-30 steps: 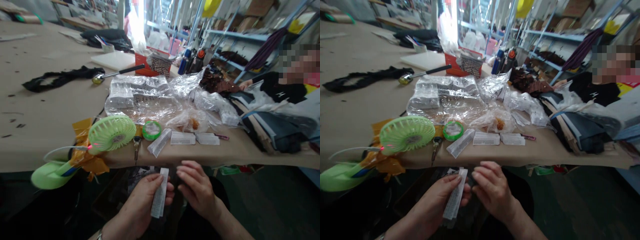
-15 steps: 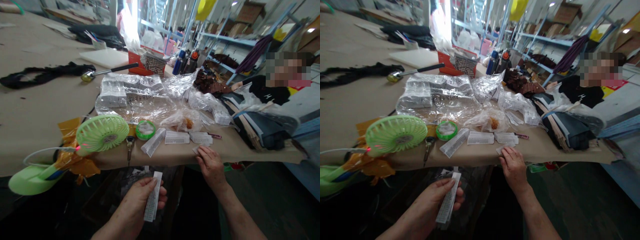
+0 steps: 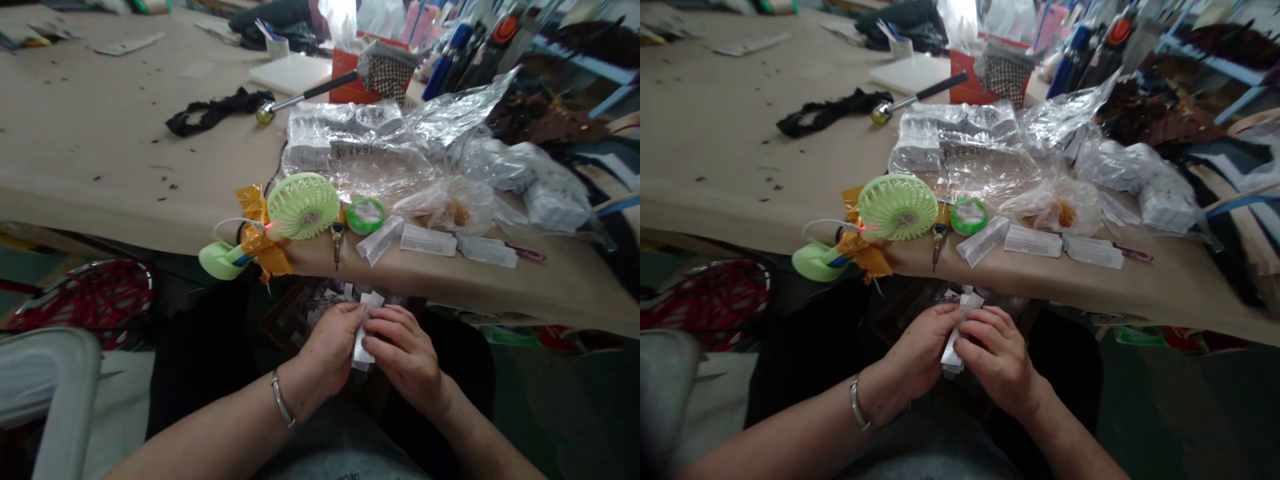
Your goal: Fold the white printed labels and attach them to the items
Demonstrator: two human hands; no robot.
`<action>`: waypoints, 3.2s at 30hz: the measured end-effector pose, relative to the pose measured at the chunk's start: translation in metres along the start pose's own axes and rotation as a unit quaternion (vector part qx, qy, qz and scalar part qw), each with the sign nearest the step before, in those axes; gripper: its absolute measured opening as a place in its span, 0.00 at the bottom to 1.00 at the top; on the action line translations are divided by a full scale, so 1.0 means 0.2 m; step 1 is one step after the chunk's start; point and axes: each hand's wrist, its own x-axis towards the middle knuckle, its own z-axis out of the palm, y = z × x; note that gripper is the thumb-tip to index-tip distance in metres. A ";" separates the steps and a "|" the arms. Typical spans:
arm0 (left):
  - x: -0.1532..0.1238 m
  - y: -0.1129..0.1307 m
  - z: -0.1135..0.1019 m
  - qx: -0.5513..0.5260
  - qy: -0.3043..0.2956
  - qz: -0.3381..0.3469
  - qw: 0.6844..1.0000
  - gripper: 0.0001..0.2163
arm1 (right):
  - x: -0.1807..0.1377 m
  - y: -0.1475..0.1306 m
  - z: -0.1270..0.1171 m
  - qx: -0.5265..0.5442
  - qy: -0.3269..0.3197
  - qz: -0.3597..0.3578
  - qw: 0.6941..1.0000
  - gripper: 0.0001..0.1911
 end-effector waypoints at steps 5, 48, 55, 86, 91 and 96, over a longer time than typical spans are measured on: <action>-0.03 0.00 -0.04 -0.025 0.027 0.015 0.999 0.05 | -0.01 -0.02 0.04 0.000 -0.022 -0.021 1.000 0.09; -0.16 0.03 -0.19 0.149 -0.117 -0.123 0.974 0.12 | 0.01 0.06 0.09 0.519 -0.143 0.373 0.756 0.23; -0.16 0.06 -0.20 0.124 -0.088 -0.106 0.983 0.09 | 0.06 -0.03 0.04 0.176 -0.080 0.228 0.954 0.18; -0.08 0.12 -0.20 0.275 0.004 0.130 0.953 0.09 | 0.24 0.01 0.21 0.387 0.024 0.451 0.804 0.07; -0.04 0.19 -0.21 0.361 0.054 0.244 0.899 0.06 | 0.28 0.04 0.22 0.356 0.039 0.416 0.836 0.06; -0.02 0.24 -0.20 0.429 0.085 0.310 0.844 0.06 | 0.32 0.06 0.22 0.306 0.026 0.397 0.865 0.06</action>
